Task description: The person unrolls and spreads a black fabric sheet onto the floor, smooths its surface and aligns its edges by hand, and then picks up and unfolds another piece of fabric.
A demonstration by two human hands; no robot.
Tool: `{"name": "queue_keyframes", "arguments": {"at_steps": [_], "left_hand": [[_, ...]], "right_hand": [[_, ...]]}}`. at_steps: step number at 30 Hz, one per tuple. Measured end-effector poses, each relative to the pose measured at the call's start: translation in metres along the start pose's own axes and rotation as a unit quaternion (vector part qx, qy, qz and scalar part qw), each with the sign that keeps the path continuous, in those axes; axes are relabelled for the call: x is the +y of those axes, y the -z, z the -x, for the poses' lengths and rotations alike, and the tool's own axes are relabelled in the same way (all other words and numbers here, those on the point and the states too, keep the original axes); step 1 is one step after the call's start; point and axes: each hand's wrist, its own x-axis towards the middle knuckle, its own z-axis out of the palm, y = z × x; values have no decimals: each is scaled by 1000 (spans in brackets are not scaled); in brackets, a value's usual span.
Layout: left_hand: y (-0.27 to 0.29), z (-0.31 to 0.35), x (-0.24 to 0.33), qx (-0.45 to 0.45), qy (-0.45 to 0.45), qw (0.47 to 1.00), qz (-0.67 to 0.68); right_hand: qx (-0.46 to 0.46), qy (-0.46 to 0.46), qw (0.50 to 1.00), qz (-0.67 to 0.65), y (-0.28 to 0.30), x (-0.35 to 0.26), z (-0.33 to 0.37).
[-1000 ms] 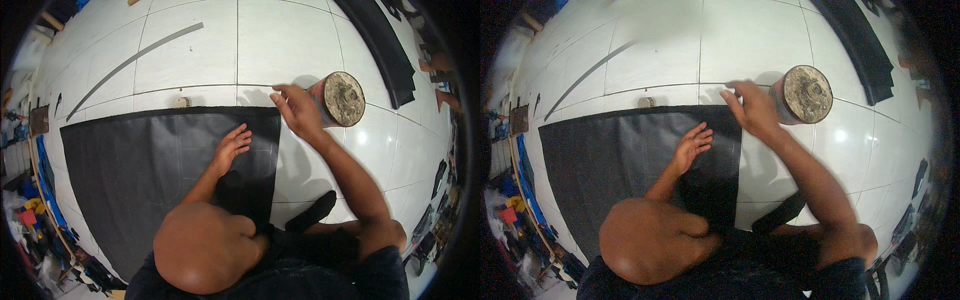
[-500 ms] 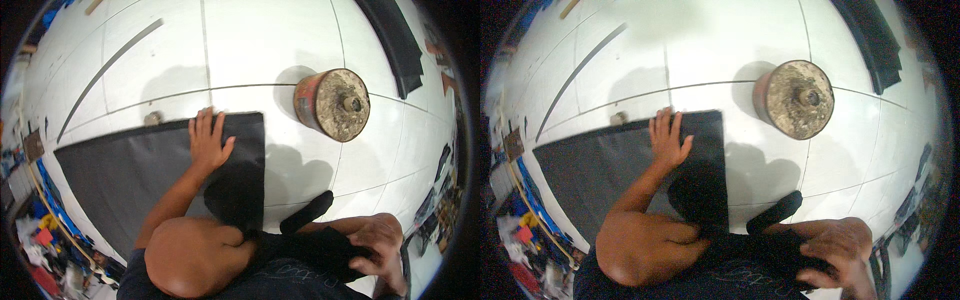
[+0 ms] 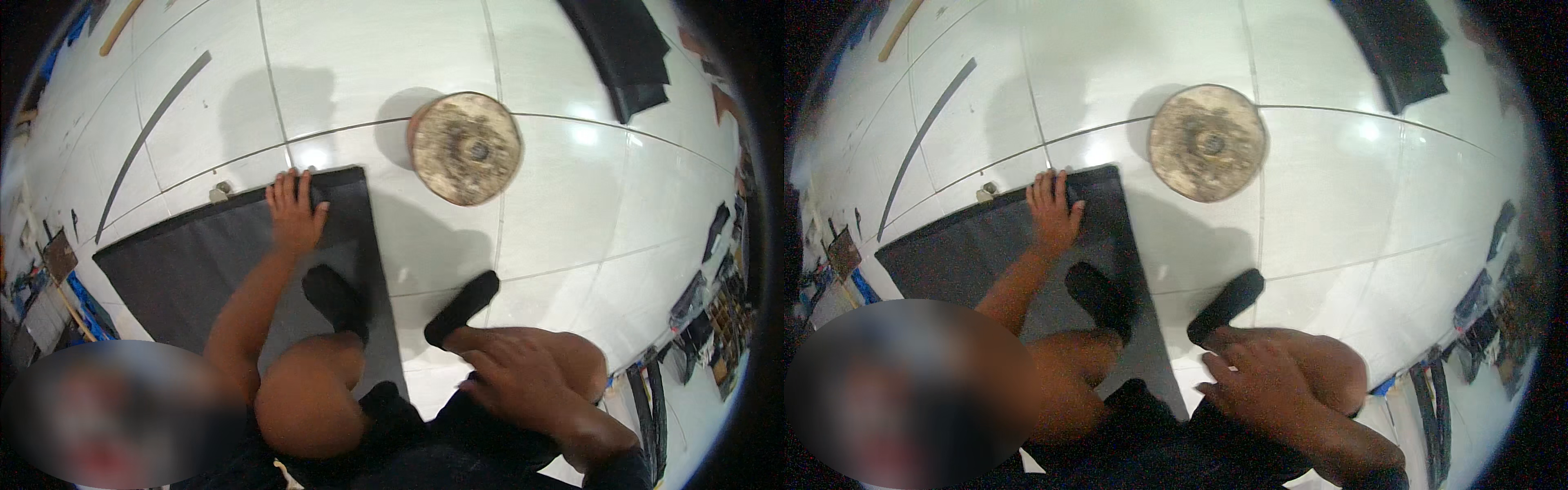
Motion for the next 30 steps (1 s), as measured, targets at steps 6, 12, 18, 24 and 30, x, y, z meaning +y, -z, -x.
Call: {"name": "queue_keyframes", "arguments": {"at_steps": [6,12,18,24,30], "left_hand": [[47,-11,46,-44,57,996,-55],[100,30,215,-61,204,915,342],[215,230,342,-150,209,846,468],[341,417,351,-118,219,901,354],[387,534,389,-84,426,825,361]], "right_hand": [[-37,53,996,-57,-35,-43,33],[-138,-24,986,-90,-99,-56,74],[-97,3,995,-26,-160,-53,154],[-131,106,980,103,-110,-68,219],[1,93,994,55,-62,-53,306]]}}
